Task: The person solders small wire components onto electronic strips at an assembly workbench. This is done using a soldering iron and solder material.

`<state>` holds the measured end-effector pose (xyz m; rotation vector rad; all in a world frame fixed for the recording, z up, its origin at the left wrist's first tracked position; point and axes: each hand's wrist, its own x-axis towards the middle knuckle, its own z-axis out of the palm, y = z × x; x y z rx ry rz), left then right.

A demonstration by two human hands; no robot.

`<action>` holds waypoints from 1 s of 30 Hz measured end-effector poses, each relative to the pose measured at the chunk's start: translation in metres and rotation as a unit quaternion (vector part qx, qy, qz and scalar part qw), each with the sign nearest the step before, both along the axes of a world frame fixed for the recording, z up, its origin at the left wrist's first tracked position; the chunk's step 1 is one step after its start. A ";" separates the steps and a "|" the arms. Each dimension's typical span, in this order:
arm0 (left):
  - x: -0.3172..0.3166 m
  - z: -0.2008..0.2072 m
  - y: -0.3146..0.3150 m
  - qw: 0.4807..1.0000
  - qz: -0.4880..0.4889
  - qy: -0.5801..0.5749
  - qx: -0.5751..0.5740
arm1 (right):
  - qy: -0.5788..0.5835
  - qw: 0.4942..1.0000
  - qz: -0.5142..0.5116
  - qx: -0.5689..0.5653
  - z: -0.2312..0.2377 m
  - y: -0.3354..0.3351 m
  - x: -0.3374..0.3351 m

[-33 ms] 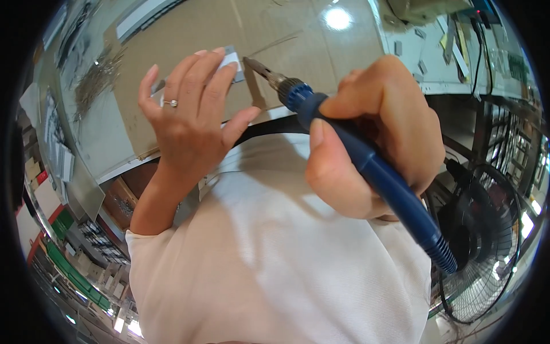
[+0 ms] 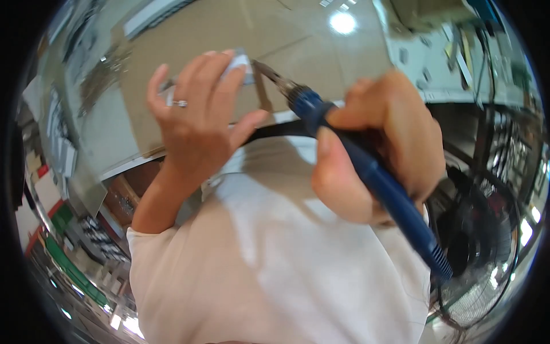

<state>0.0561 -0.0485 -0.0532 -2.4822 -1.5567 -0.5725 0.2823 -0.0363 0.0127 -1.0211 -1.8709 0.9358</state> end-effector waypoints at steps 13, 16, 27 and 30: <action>-0.072 0.012 -0.039 0.987 0.109 0.011 0.115 | 0.076 0.974 -0.161 0.143 -0.014 -0.018 -0.002; -0.104 0.013 -0.028 0.981 0.180 0.023 0.072 | 0.099 0.966 -0.172 0.169 -0.017 -0.006 -0.011; -0.144 0.019 -0.059 0.987 0.155 0.027 -0.045 | 0.096 0.975 -0.155 0.127 -0.013 -0.008 -0.034; -0.158 0.017 -0.064 0.986 0.161 -0.039 -0.028 | 0.110 0.977 -0.149 0.103 -0.014 -0.009 -0.037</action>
